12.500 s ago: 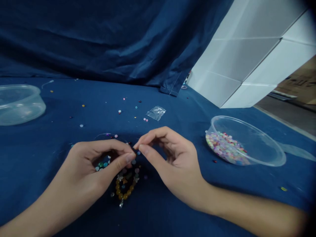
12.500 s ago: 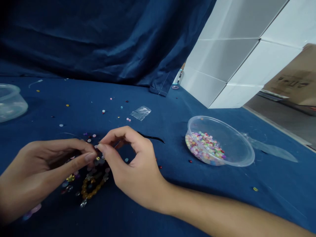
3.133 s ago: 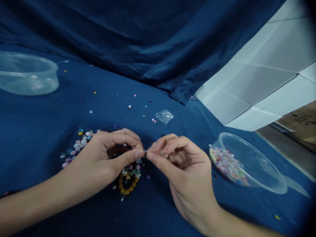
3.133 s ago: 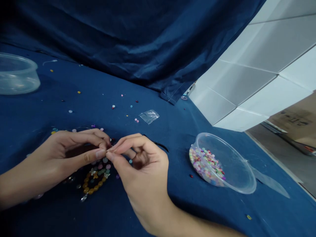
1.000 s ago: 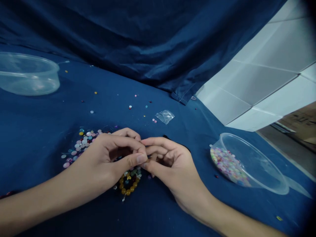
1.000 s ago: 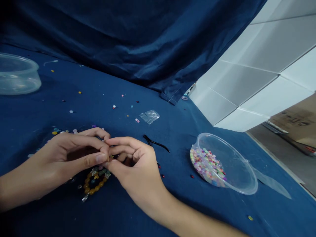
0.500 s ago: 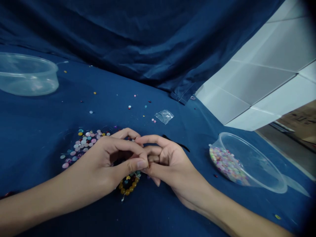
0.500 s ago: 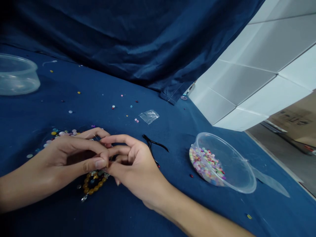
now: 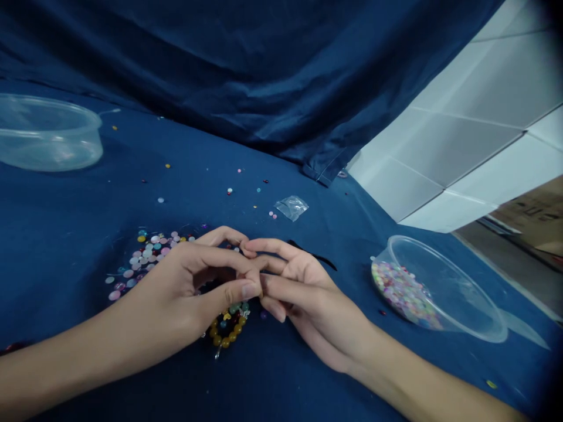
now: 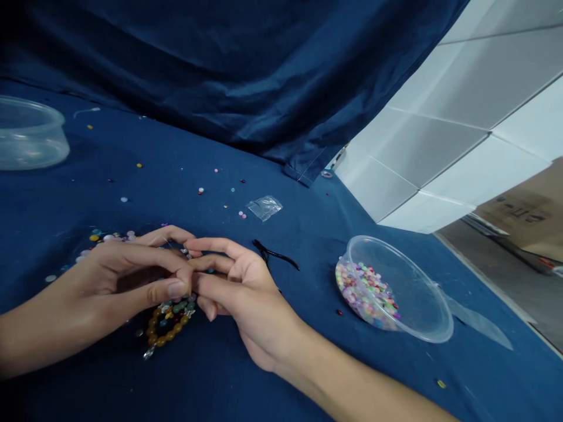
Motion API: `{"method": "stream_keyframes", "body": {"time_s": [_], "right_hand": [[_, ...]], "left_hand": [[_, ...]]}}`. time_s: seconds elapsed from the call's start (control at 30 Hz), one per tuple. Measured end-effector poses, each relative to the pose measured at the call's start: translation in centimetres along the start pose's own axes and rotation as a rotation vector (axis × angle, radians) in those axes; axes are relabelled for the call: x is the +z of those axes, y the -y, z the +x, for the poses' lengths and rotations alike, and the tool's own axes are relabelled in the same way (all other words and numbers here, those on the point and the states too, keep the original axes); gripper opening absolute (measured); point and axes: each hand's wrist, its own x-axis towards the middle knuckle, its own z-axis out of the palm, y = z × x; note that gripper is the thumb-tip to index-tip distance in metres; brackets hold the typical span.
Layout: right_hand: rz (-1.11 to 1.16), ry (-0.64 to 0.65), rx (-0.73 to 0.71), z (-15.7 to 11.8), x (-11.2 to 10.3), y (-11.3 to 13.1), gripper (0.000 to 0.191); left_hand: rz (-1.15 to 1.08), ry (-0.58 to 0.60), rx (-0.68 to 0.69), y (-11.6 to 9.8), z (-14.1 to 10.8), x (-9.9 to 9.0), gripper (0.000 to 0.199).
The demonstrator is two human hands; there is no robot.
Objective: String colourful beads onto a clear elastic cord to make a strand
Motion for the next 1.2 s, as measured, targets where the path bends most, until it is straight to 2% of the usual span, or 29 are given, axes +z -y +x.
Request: {"method": "stream_keyframes", "body": {"time_s": [0.67, 1.2], "right_hand": [[0.015, -0.128, -0.033, 0.12, 0.30, -0.37, 0.029], [-0.008, -0.212, -0.207, -0.14, 0.39, -0.16, 0.026]], "left_hand": [[-0.072, -0.155, 0.002, 0.29, 0.10, 0.04, 0.017], [0.012, -0.217, 0.010, 0.11, 0.17, -0.16, 0.015]]}}
